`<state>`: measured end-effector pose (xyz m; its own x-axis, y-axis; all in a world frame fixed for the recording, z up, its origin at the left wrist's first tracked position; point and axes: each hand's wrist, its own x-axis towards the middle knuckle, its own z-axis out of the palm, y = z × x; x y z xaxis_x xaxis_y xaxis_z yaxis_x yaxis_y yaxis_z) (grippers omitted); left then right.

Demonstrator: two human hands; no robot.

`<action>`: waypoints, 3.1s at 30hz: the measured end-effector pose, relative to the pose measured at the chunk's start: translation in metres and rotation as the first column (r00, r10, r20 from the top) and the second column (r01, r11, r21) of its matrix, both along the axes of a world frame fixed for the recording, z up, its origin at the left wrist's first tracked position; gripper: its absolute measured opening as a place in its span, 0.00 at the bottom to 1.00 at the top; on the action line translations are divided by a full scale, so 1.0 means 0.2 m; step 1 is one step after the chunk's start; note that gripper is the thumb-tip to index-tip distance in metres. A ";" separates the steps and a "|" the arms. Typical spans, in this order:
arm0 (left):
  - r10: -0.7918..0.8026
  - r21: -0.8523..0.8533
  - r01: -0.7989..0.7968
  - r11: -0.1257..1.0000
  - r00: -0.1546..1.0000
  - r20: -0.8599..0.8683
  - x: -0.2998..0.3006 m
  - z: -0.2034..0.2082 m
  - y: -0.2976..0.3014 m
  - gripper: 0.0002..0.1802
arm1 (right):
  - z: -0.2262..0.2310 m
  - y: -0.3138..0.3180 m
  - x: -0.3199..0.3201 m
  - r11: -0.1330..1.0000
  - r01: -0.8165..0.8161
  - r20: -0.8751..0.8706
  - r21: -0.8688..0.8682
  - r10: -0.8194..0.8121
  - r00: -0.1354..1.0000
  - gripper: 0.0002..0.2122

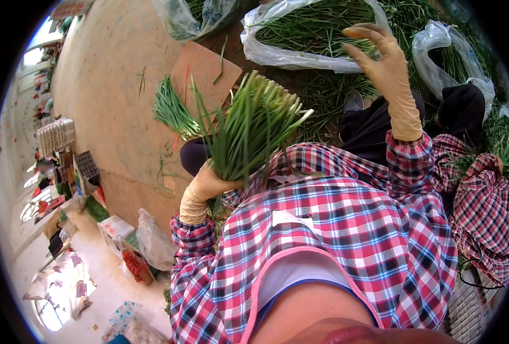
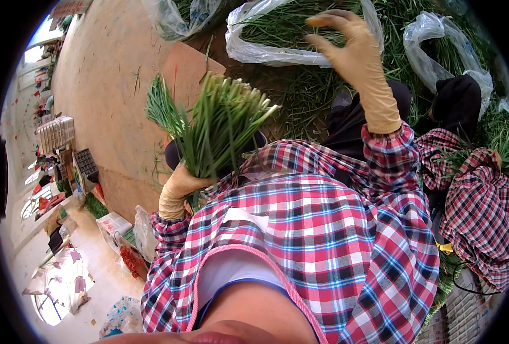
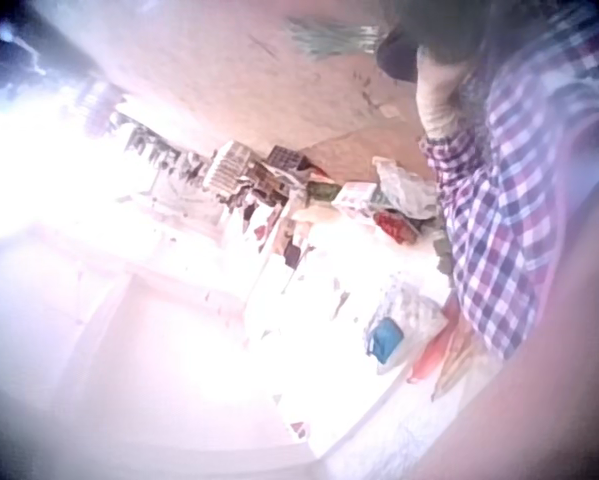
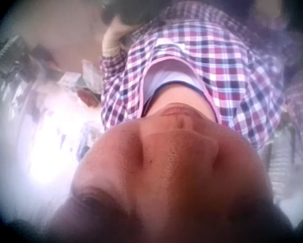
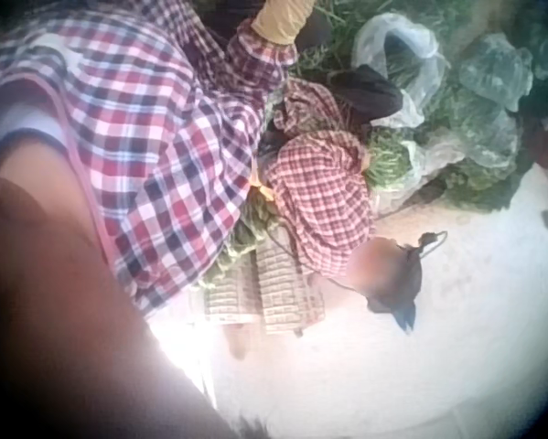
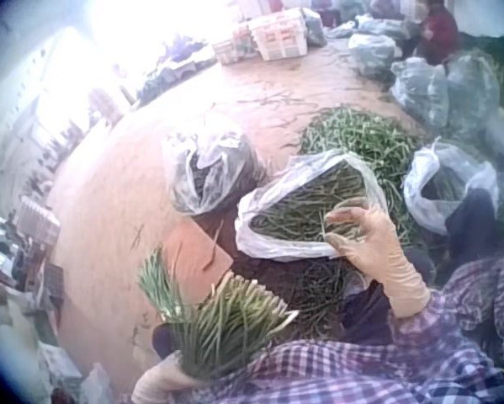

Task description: The person sorts bunches of green chives by hand while wearing gloves, removing debris and damaged stalks before placing the cleaned bunches into plastic bags.

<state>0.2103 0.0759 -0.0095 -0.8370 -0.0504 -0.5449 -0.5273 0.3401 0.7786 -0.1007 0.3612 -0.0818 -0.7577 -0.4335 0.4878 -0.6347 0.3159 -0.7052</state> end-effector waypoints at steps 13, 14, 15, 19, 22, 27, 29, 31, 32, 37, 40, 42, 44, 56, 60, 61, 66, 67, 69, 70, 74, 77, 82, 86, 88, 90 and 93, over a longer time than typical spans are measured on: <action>-0.232 -0.710 0.096 0.698 0.968 -0.097 -0.01 0.06 0.02 0.31 | -0.03 -0.15 0.19 0.984 -0.141 -0.032 0.107 0.145 0.989 0.04; -0.268 -0.742 0.089 0.664 0.955 -0.125 -0.02 0.06 0.02 0.31 | -0.10 -0.08 0.09 0.998 0.002 -0.074 0.068 0.003 0.997 0.05; -0.300 -0.778 0.081 0.623 0.943 -0.143 -0.03 0.08 0.02 0.32 | -0.15 -0.01 -0.01 0.980 0.051 -0.072 0.195 -0.037 0.997 0.07; -0.468 -0.873 0.206 0.442 0.883 -0.029 -0.10 0.12 0.04 0.37 | 0.16 -0.14 0.17 0.889 -0.401 0.087 0.222 0.392 0.916 0.17; -0.547 -0.893 0.277 0.354 0.836 0.043 -0.14 0.12 0.05 0.38 | 0.19 -0.34 0.35 0.657 -0.730 0.305 0.187 0.668 0.679 0.19; -0.486 -0.810 0.246 0.532 0.872 -0.055 -0.11 0.10 0.07 0.39 | 0.11 -0.32 0.40 0.571 -0.787 0.371 -0.234 0.801 0.470 0.09; -0.449 -0.778 0.204 0.594 0.887 -0.110 -0.07 0.08 0.05 0.40 | 0.03 -0.30 0.37 0.624 -0.710 0.539 -0.327 0.740 0.402 0.10; -0.432 -0.795 0.170 0.583 0.893 -0.126 -0.09 0.08 0.05 0.40 | -0.05 -0.25 0.30 0.556 -0.468 0.503 -0.687 0.829 0.245 0.16; -0.421 -0.802 0.152 0.577 0.897 -0.133 -0.10 0.08 0.05 0.41 | -0.05 -0.20 0.25 0.506 -0.359 0.493 -0.784 0.860 0.136 0.18; -0.338 -0.927 0.080 0.365 0.940 -0.052 -0.02 0.06 -0.03 0.44 | -0.14 0.03 0.02 0.896 -0.263 0.644 -0.357 0.440 0.626 0.21; -0.252 -0.946 0.065 0.317 0.968 -0.017 -0.03 0.07 -0.03 0.43 | -0.06 -0.01 0.13 0.931 -0.364 0.499 -0.024 0.327 0.803 0.20; -0.298 -0.941 -0.001 0.338 0.948 -0.108 -0.06 0.04 -0.04 0.44 | 0.04 -0.13 0.31 0.850 -0.526 0.686 -0.038 0.405 0.605 0.22; -0.319 -0.937 -0.033 0.348 0.935 -0.152 -0.10 0.07 -0.03 0.44 | 0.06 -0.23 0.42 0.768 -0.584 0.803 -0.263 0.510 0.308 0.22; -0.238 -0.936 -0.081 0.342 0.956 -0.170 -0.11 0.05 -0.03 0.46 | 0.04 -0.18 0.42 0.734 -0.567 0.842 -0.374 0.526 0.125 0.15; -0.200 -0.914 -0.096 0.395 0.962 -0.187 -0.13 0.07 0.00 0.44 | 0.01 -0.19 0.46 0.662 -0.481 0.699 -0.575 0.703 0.132 0.14; -0.217 -0.910 -0.114 0.400 0.952 -0.214 -0.14 0.06 0.00 0.45 | 0.03 -0.16 0.44 0.646 -0.447 0.690 -0.619 0.719 0.083 0.13; -0.198 -0.894 -0.192 0.405 0.936 -0.291 -0.11 0.07 -0.01 0.47 | -0.11 0.01 0.23 0.231 -0.082 0.236 -0.970 0.970 -0.063 0.12; -0.184 -0.889 -0.199 0.411 0.937 -0.295 -0.10 0.07 -0.02 0.46 | -0.17 0.04 0.17 0.118 -0.006 0.118 -0.993 0.991 -0.069 0.12; -0.156 -0.880 -0.213 0.425 0.940 -0.303 -0.09 0.08 -0.03 0.44 | -0.15 0.14 0.09 0.702 -0.149 0.680 -0.696 0.712 0.177 0.13; -0.201 -0.888 -0.230 0.398 0.922 -0.330 -0.08 0.08 -0.05 0.45 | -0.18 0.11 0.10 0.878 -0.368 0.732 -0.305 0.464 0.499 0.15; -0.320 -0.893 -0.281 0.352 0.860 -0.397 -0.10 0.07 -0.07 0.48 | -0.12 0.01 0.14 0.960 -0.228 0.665 -0.161 0.276 0.694 0.16; -0.317 -0.888 -0.261 0.379 0.865 -0.390 -0.10 0.08 -0.05 0.48 | 0.00 -0.23 0.30 0.867 -0.372 0.679 -0.330 0.492 0.544 0.17; -0.217 -0.866 -0.316 0.386 0.882 -0.419 -0.11 0.08 -0.05 0.49 | 0.04 -0.32 0.46 0.798 -0.262 0.736 -0.542 0.602 0.310 0.13; -0.127 -0.817 -0.365 0.447 0.878 -0.462 -0.08 0.04 -0.07 0.49 | 0.15 -0.28 0.56 0.772 -0.380 0.643 -0.510 0.636 0.428 0.11; -0.128 -0.800 -0.377 0.467 0.866 -0.483 -0.07 0.01 -0.08 0.49 | 0.14 -0.28 0.58 0.828 -0.324 0.688 -0.459 0.561 0.460 0.13; -0.135 -0.822 -0.351 0.448 0.882 -0.451 -0.10 0.05 -0.05 0.49 | 0.08 -0.29 0.58 0.882 -0.289 0.671 -0.373 0.471 0.572 0.13; -0.233 -0.877 -0.296 0.377 0.887 -0.400 -0.12 0.06 -0.06 0.50 | 0.06 -0.31 0.58 0.874 -0.243 0.690 -0.421 0.482 0.539 0.15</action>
<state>0.1873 0.0644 0.0017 -0.9208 -0.3121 0.2340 -0.2915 0.9491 0.1190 0.0151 0.2986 -0.0693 -0.6965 -0.7155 -0.0537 0.1495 -0.0715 -0.9862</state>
